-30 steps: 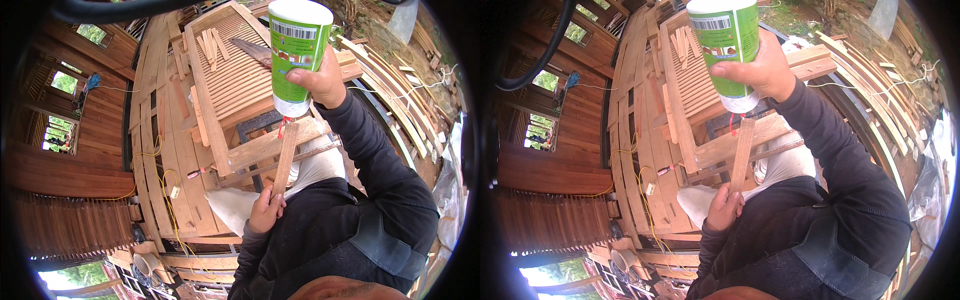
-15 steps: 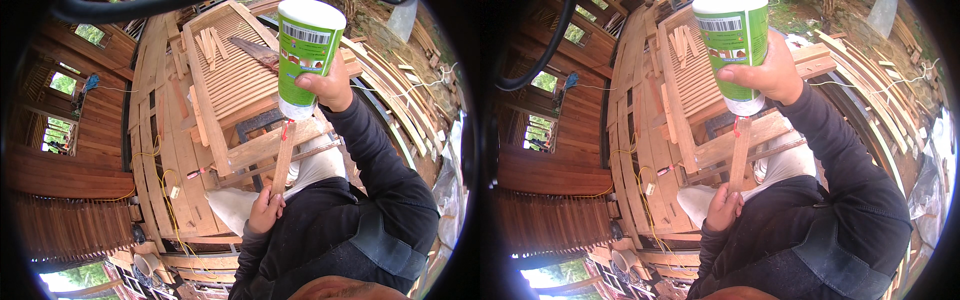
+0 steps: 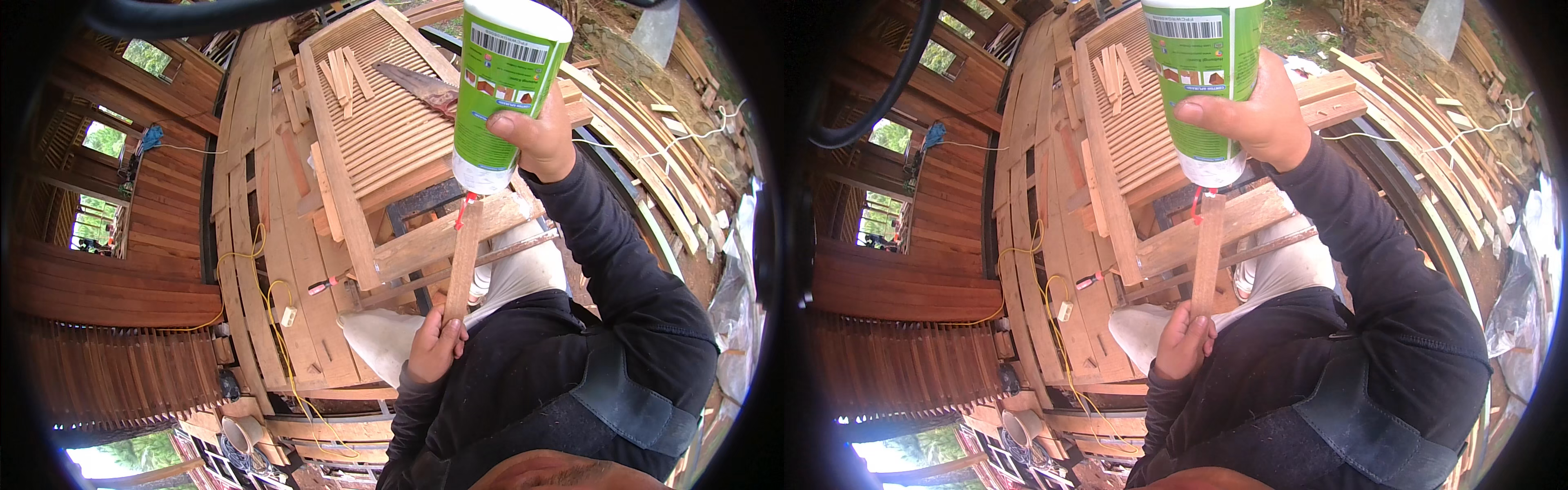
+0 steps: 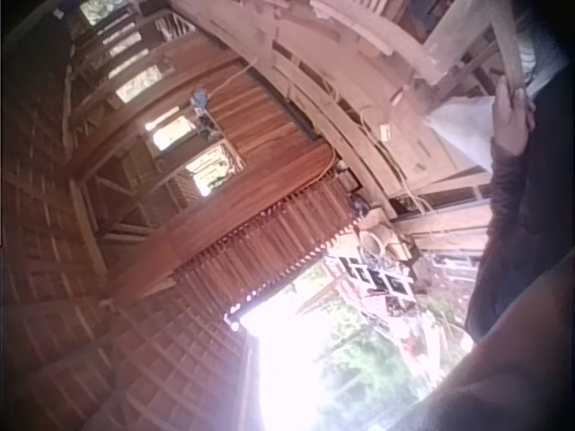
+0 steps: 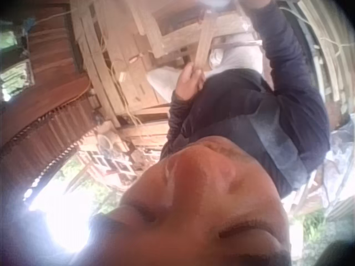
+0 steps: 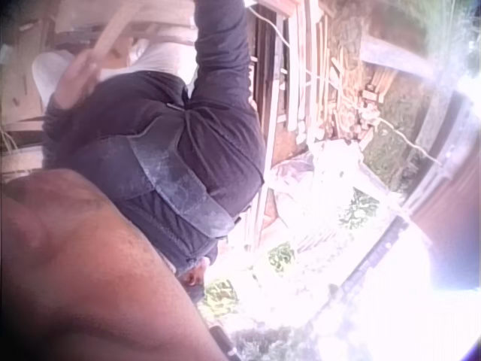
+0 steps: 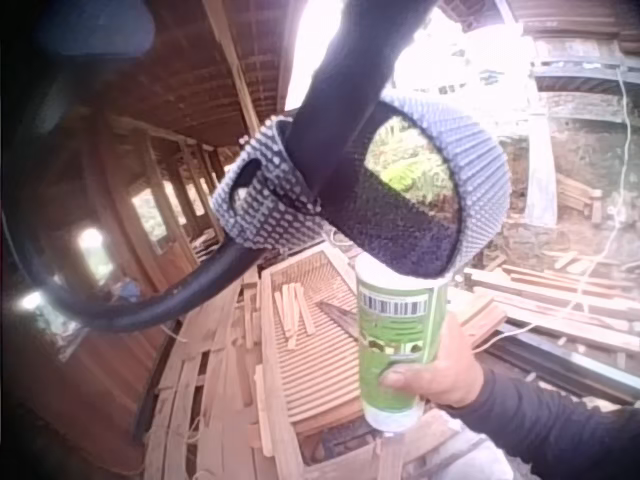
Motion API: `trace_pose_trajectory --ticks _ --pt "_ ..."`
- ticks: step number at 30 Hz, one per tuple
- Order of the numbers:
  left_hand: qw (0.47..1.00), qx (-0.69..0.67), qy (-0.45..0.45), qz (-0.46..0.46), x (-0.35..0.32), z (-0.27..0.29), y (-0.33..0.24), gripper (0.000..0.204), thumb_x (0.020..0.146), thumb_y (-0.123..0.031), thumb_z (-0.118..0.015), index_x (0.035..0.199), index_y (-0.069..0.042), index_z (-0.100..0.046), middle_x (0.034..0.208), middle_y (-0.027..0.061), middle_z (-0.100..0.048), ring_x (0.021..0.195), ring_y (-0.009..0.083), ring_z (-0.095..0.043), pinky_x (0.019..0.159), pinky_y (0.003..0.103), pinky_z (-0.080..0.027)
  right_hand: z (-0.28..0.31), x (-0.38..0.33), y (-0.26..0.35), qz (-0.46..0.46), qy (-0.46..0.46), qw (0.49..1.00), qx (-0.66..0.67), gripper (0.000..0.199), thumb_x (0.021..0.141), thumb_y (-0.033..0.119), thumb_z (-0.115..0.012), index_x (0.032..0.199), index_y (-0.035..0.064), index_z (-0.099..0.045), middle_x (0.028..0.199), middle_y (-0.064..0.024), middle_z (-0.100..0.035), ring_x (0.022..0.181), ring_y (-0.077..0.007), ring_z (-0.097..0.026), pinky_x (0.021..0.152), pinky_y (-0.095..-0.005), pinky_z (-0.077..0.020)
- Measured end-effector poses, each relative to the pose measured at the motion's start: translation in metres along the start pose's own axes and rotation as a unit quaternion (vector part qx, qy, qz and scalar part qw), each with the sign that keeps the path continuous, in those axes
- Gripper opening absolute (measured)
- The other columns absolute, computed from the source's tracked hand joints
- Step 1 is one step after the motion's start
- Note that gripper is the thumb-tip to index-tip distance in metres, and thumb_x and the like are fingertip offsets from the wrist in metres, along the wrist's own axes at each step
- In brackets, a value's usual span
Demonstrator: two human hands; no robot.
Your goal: The person saws a wooden slat to size, applies wood glue to the cut end, and fits it into a gap in a wooden frame. They then use a hammer to tap the slat into place.
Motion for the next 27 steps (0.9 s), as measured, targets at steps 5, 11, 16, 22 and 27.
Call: trace_pose_trajectory --ticks 5,11,16,22,27 --pt "0.999 -0.035 -0.002 0.004 0.0 0.001 0.002 0.025 0.11 -0.015 -0.052 0.13 0.0 -0.051 0.089 0.0077 -0.061 0.067 0.012 -0.055 0.061 0.025 -0.045 0.003 -0.005 0.005 -0.006 0.003 1.0 0.017 0.06 0.081 0.031 -0.088 0.126 -0.0004 -0.067 0.114 -0.0108 -0.074 0.099 -0.0193 -0.071 0.089 -0.0348 -0.0577" --pt "0.997 -0.07 -0.003 0.018 0.0 0.004 0.0 0.029 0.112 -0.017 -0.048 0.135 0.001 -0.052 0.094 0.0089 -0.065 0.072 0.0116 -0.058 0.066 0.025 -0.047 0.007 -0.008 0.005 0.001 -0.012 0.999 0.033 0.055 0.085 0.029 -0.084 0.127 -0.0011 -0.066 0.114 -0.012 -0.074 0.099 -0.0198 -0.071 0.088 -0.0357 -0.0583" --pt "0.999 0.011 -0.04 -0.012 0.002 0.011 -0.003 0.046 0.112 -0.021 -0.048 0.152 0.002 -0.048 0.104 0.012 -0.07 0.082 0.0144 -0.063 0.075 0.029 -0.052 0.015 0.0 0.003 -0.002 -0.049 0.998 0.036 0.075 0.085 0.043 -0.085 0.136 -0.0027 -0.055 0.112 -0.018 -0.072 0.094 -0.0265 -0.076 0.083 -0.0396 -0.0637" --pt "0.94 0.26 -0.14 -0.172 -0.004 0.015 -0.028 0.043 0.104 -0.015 -0.067 0.145 -0.001 -0.062 0.101 0.0124 -0.068 0.084 0.0195 -0.063 0.08 0.032 -0.053 0.009 0.002 0.006 0.022 -0.05 0.998 0.017 0.068 0.086 0.039 -0.083 0.133 -0.0029 -0.058 0.111 -0.0158 -0.072 0.096 -0.0245 -0.074 0.084 -0.0389 -0.0622" --pt "0.874 0.373 -0.203 -0.237 -0.012 0.007 -0.057 0.047 0.096 -0.013 -0.075 0.141 -0.009 -0.068 0.094 0.0149 -0.063 0.082 0.0268 -0.063 0.076 0.035 -0.051 0.007 -0.002 0.01 0.019 -0.031 0.999 -0.029 0.058 0.083 0.033 -0.085 0.126 -0.0022 -0.066 0.111 -0.0117 -0.074 0.097 -0.0194 -0.071 0.086 -0.0349 -0.059"
Point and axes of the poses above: each hand's wrist, its own x-axis towards the middle knuckle, its own z-axis out of the back of the hand, y = z × x, the point moved 7 cm from there along x, towards the middle knuckle
